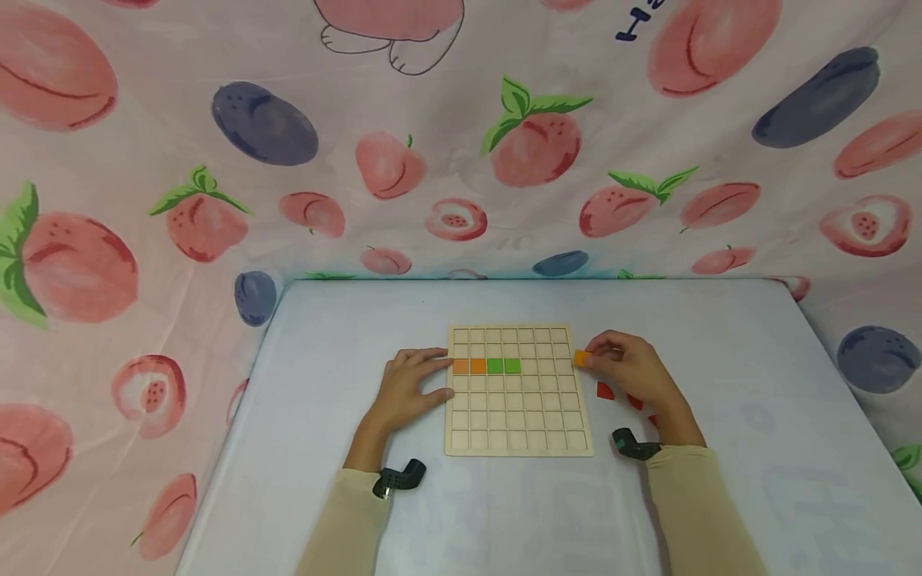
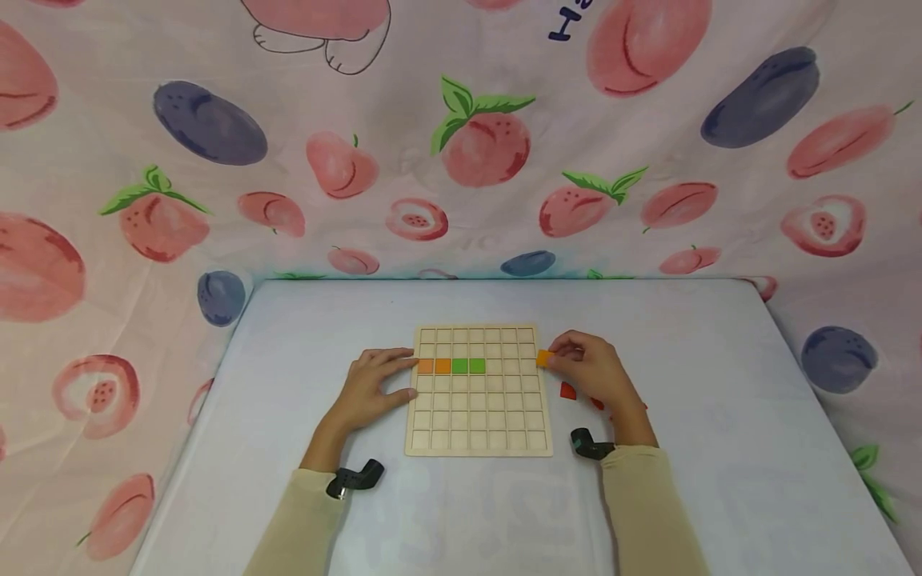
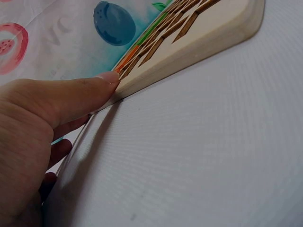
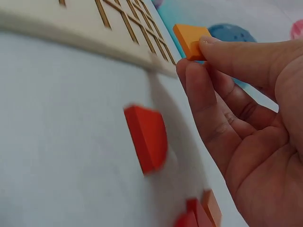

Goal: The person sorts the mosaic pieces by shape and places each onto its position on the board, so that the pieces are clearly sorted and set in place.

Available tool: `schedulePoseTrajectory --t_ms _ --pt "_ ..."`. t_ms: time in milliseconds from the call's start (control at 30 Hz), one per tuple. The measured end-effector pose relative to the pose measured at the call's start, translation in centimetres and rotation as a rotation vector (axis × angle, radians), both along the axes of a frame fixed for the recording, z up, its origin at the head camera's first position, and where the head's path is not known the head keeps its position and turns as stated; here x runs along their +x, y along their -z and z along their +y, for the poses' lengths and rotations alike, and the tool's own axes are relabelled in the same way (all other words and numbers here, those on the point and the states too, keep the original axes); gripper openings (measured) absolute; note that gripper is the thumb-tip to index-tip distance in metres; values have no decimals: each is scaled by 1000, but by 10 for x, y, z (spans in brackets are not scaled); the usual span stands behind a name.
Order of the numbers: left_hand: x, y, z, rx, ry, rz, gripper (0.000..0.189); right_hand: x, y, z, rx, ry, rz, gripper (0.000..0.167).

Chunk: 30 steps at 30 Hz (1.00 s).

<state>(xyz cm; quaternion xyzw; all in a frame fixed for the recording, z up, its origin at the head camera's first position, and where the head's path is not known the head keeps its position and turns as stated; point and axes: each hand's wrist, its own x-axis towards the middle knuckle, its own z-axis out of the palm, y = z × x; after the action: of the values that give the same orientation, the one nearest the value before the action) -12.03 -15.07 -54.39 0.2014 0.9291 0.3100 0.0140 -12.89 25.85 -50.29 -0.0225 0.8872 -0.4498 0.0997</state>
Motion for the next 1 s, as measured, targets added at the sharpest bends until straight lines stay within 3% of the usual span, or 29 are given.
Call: schedulePoseTrajectory --t_ms 667,800,1000 --pt "0 0 -1 -2 3 3 54 -9 4 -46 -131 -58 22 20" --pt "-1 1 -2 -1 7 8 55 -9 5 -55 -115 -48 5 19" --pt "-1 1 -1 -4 8 9 55 -10 9 -66 -192 -63 -38 21"
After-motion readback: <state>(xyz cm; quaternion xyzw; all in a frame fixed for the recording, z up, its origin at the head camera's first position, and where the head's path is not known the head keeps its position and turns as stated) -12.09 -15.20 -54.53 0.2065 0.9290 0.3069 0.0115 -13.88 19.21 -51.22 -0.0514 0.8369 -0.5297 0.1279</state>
